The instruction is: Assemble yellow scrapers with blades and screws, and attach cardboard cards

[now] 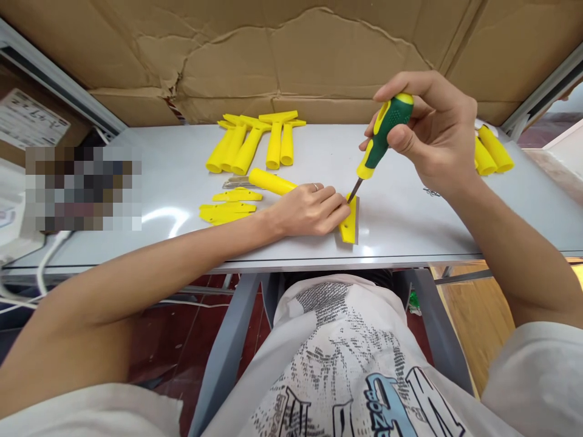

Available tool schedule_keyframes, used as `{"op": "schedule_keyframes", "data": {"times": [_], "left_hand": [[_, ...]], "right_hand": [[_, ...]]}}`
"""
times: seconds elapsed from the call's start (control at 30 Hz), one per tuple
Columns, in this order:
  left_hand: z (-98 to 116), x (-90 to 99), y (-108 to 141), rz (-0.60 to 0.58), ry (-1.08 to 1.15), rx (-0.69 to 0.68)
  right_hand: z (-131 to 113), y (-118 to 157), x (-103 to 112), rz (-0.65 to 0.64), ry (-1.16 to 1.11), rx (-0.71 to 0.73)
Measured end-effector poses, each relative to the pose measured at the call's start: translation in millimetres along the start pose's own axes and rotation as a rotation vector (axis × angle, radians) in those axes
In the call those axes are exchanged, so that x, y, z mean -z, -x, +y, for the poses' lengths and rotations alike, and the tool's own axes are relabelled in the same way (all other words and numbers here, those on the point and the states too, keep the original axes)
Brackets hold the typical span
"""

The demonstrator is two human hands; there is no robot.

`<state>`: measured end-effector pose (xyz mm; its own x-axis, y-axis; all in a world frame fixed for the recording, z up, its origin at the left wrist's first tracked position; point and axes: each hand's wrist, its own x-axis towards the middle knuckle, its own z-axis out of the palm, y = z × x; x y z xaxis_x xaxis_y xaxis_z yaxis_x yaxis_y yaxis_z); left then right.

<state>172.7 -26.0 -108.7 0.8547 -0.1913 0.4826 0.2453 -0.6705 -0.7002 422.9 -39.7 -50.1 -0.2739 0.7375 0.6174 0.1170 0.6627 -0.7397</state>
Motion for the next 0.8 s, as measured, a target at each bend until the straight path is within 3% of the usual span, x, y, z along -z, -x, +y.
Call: {"op": "schedule_keyframes", "data": {"times": [0.2, 0.33, 0.43, 0.53, 0.67, 0.8], "left_hand": [[-2.1, 4.0, -3.9, 0.004, -0.094, 0.012], [-1.5, 2.3, -2.2, -0.003, -0.107, 0.028], [-1.0, 0.8, -0.2, -0.051, -0.094, 0.032], [-1.2, 1.0, 0.0, -0.048, -0.08, 0.034], [-1.2, 2.0, -0.2, -0.085, -0.078, 0.05], [-1.6, 2.1, 2.0, -0.142, -0.049, 0.075]], "right_hand": [[-13.5, -4.7, -1.2, 0.086, -0.04, 0.096], [-17.9, -10.4, 25.1, 0.224, 0.021, 0.132], [-14.7, -11.9, 51.9, 0.152, 0.276, -0.166], [-8.9, -11.1, 70.3, -0.075, 0.479, -0.461], [0.0, -10.9, 95.4, -0.283, 0.654, -0.621], [13.6, -15.2, 135.1, -0.424, 0.862, -0.83]]}}
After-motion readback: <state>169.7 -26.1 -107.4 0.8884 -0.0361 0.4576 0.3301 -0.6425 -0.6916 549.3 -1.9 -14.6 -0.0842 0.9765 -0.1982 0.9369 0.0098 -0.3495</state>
